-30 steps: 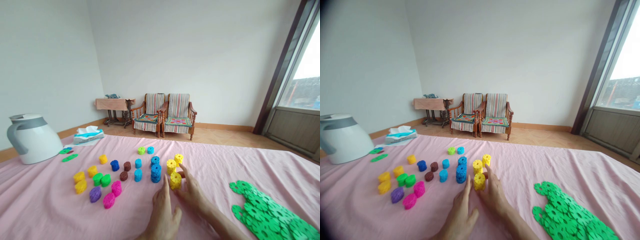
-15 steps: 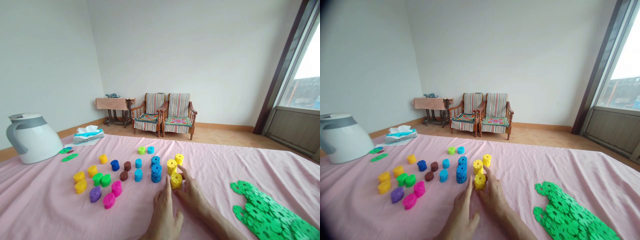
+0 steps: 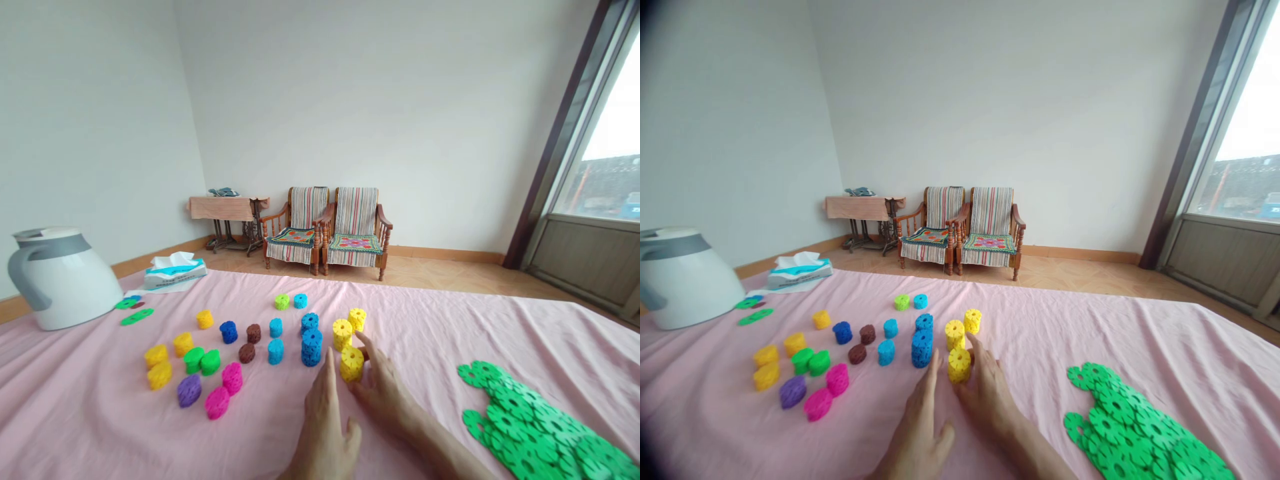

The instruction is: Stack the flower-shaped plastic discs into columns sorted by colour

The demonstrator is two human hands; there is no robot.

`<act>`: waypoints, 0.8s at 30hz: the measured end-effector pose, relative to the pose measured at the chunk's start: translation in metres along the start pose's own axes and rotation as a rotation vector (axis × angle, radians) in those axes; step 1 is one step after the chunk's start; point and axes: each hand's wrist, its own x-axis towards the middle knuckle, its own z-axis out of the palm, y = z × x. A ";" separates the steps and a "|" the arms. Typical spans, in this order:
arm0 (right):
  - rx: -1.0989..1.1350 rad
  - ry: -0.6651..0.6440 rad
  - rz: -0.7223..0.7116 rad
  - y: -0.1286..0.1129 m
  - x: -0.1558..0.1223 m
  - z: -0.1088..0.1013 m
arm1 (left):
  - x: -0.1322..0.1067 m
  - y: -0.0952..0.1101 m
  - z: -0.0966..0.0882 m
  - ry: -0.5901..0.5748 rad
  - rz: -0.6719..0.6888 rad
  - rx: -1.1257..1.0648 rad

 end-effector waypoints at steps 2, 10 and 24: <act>0.002 -0.018 -0.021 0.002 0.002 -0.003 | 0.001 0.007 -0.005 0.093 0.099 0.021; -0.213 -0.035 -0.029 0.017 0.007 -0.051 | 0.002 0.034 -0.019 0.031 0.421 -0.068; -0.928 -0.003 0.569 0.080 -0.038 -0.153 | 0.004 0.023 -0.006 -0.173 0.420 -0.206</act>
